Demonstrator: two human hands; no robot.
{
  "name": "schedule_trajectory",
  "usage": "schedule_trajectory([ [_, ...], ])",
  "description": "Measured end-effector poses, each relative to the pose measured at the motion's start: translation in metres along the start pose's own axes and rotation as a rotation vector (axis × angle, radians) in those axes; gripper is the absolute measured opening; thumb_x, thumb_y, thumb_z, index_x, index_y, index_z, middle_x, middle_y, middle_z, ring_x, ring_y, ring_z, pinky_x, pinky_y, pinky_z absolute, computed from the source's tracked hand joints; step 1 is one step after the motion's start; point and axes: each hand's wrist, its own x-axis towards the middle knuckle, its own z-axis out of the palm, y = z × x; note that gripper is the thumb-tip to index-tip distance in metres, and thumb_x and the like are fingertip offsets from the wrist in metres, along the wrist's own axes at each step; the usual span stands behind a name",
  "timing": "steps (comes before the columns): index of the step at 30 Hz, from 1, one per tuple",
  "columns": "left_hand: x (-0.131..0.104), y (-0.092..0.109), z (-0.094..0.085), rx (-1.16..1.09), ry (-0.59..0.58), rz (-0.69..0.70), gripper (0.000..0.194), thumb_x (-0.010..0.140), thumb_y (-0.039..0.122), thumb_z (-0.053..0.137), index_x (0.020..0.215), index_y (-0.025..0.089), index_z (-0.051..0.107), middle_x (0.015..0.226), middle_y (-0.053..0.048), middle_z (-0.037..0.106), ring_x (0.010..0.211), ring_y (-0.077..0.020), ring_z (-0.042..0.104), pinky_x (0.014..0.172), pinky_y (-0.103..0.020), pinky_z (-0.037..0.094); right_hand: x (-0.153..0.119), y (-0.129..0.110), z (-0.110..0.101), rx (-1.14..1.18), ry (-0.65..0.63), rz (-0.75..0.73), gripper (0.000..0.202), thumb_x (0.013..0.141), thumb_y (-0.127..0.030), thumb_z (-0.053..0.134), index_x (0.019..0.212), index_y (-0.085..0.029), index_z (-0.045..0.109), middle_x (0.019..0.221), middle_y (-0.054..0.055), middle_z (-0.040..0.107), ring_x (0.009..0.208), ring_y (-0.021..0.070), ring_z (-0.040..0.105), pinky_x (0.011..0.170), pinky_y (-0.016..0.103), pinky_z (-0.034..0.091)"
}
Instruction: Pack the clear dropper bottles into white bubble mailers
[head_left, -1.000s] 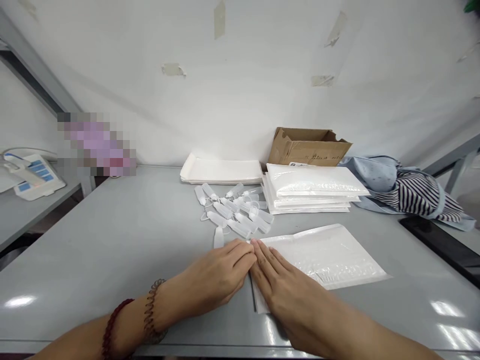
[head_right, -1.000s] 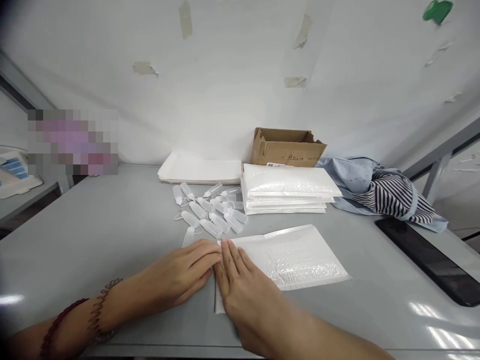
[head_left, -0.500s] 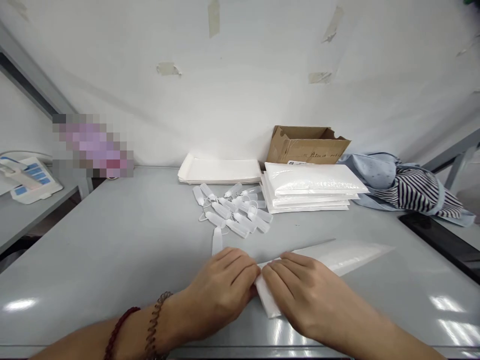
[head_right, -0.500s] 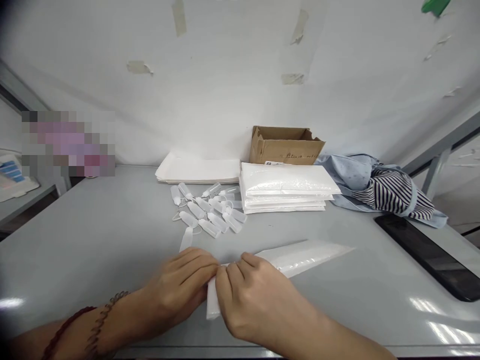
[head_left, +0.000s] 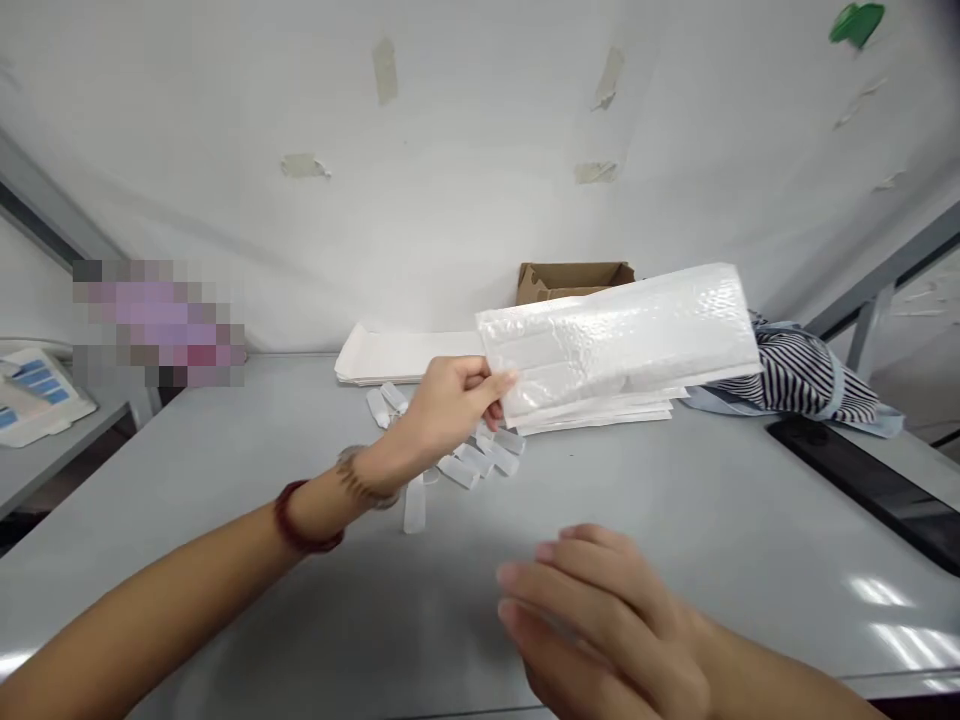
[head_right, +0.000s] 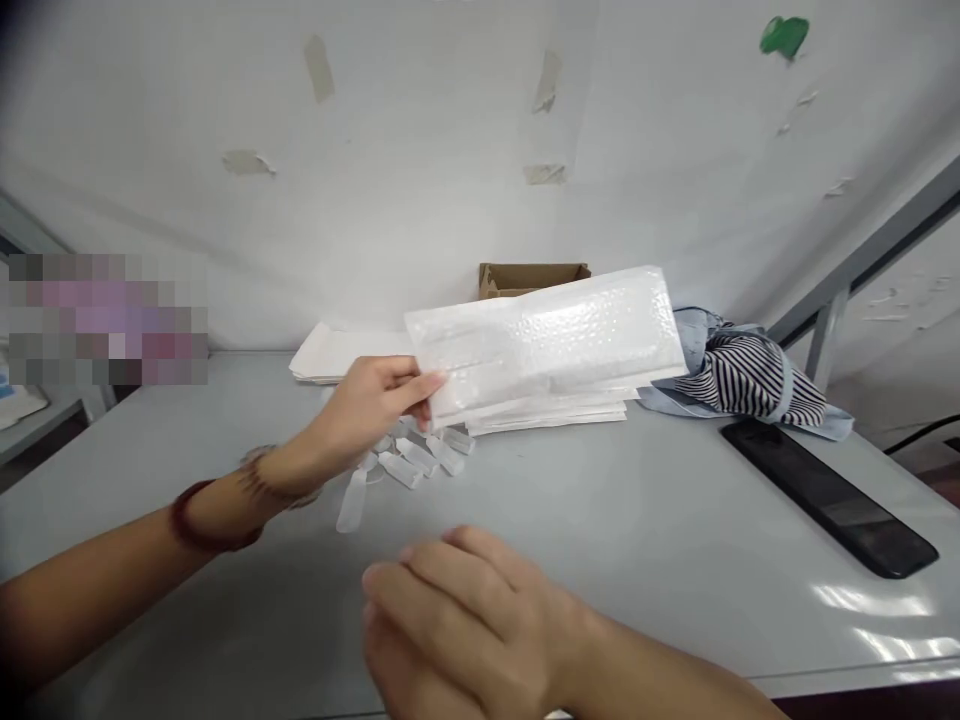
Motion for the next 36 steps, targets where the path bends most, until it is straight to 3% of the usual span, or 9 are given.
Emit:
schedule_trajectory([
  [2,0.024,0.001,0.009,-0.084,-0.044,-0.064,0.03,0.087,0.021,0.059,0.058,0.012,0.054,0.055,-0.001,0.056,0.051,-0.0089,0.053,0.054,-0.022,0.046,0.012,0.009,0.008,-0.01,0.091,-0.274,0.016,0.078,-0.002,0.056,0.082,-0.012,0.066,0.086,0.01,0.071,0.083,0.0215,0.061,0.063,0.032,0.056],
  [7,0.06,-0.006,0.019,-0.192,-0.055,-0.16,0.03,0.084,0.017,0.063,0.058,0.011,0.051,0.049,0.001,0.05,0.044,-0.0061,0.047,0.045,-0.02,0.041,0.018,0.025,0.014,-0.029,0.1,-0.244,0.02,0.077,-0.003,0.053,0.092,-0.011,0.065,0.089,0.012,0.07,0.083,0.0221,0.061,0.062,0.035,0.056],
  [11,0.064,-0.005,0.02,-0.188,-0.026,-0.174,0.034,0.084,0.018,0.065,0.055,0.012,0.049,0.044,0.003,0.047,0.041,-0.0053,0.046,0.042,-0.018,0.038,0.009,0.019,0.019,-0.02,0.107,-0.265,0.014,0.078,-0.007,0.059,0.089,-0.014,0.064,0.091,0.01,0.069,0.08,0.0203,0.061,0.065,0.034,0.054],
  [17,0.063,-0.005,0.022,-0.08,-0.029,-0.181,0.039,0.087,0.029,0.061,0.054,0.011,0.052,0.046,-0.002,0.054,0.04,-0.0061,0.047,0.041,-0.019,0.038,0.021,0.016,0.017,0.088,0.082,-0.263,0.016,0.074,-0.002,0.053,0.085,-0.005,0.064,0.081,0.014,0.069,0.077,0.0206,0.058,0.057,0.031,0.054],
  [22,0.058,-0.012,0.016,0.046,-0.014,-0.159,0.037,0.089,0.04,0.054,0.069,0.009,0.059,0.054,-0.004,0.06,0.037,-0.0064,0.045,0.039,-0.021,0.038,0.022,0.02,0.017,0.103,0.027,-0.275,0.019,0.073,0.0,0.051,0.088,-0.005,0.061,0.08,0.014,0.067,0.078,0.0216,0.06,0.058,0.032,0.055],
  [27,0.052,-0.029,-0.029,0.304,0.086,-0.071,0.039,0.09,0.044,0.045,0.081,0.01,0.062,0.061,-0.007,0.064,0.046,-0.0125,0.054,0.045,-0.024,0.042,0.021,0.021,0.018,0.125,0.007,-0.259,0.017,0.073,0.002,0.05,0.085,-0.004,0.061,0.079,0.015,0.064,0.077,0.0221,0.059,0.059,0.034,0.054],
  [30,0.056,-0.042,-0.074,0.536,0.158,0.035,0.023,0.076,0.037,0.065,0.077,0.014,0.063,0.084,-0.01,0.069,0.078,-0.0214,0.063,0.067,-0.027,0.047,0.022,0.02,0.015,0.135,-0.007,-0.241,0.016,0.073,0.002,0.052,0.084,-0.003,0.062,0.08,0.015,0.065,0.077,0.0223,0.058,0.059,0.034,0.054],
  [33,0.064,-0.053,-0.113,0.732,0.117,0.093,0.03,0.059,0.033,0.078,0.081,0.017,0.067,0.105,-0.009,0.068,0.106,-0.03,0.056,0.087,-0.03,0.042,0.022,0.019,0.014,0.142,-0.01,-0.232,0.016,0.073,0.001,0.053,0.084,-0.003,0.062,0.081,0.015,0.065,0.077,0.0222,0.057,0.059,0.034,0.054],
  [36,0.071,-0.058,-0.134,0.884,0.051,0.098,0.032,0.06,0.038,0.078,0.084,0.018,0.069,0.105,-0.008,0.069,0.107,-0.0316,0.056,0.088,-0.031,0.041,0.022,0.019,0.017,0.129,-0.02,-0.234,0.017,0.073,0.002,0.051,0.084,-0.004,0.062,0.08,0.015,0.065,0.078,0.0215,0.056,0.059,0.034,0.054],
])
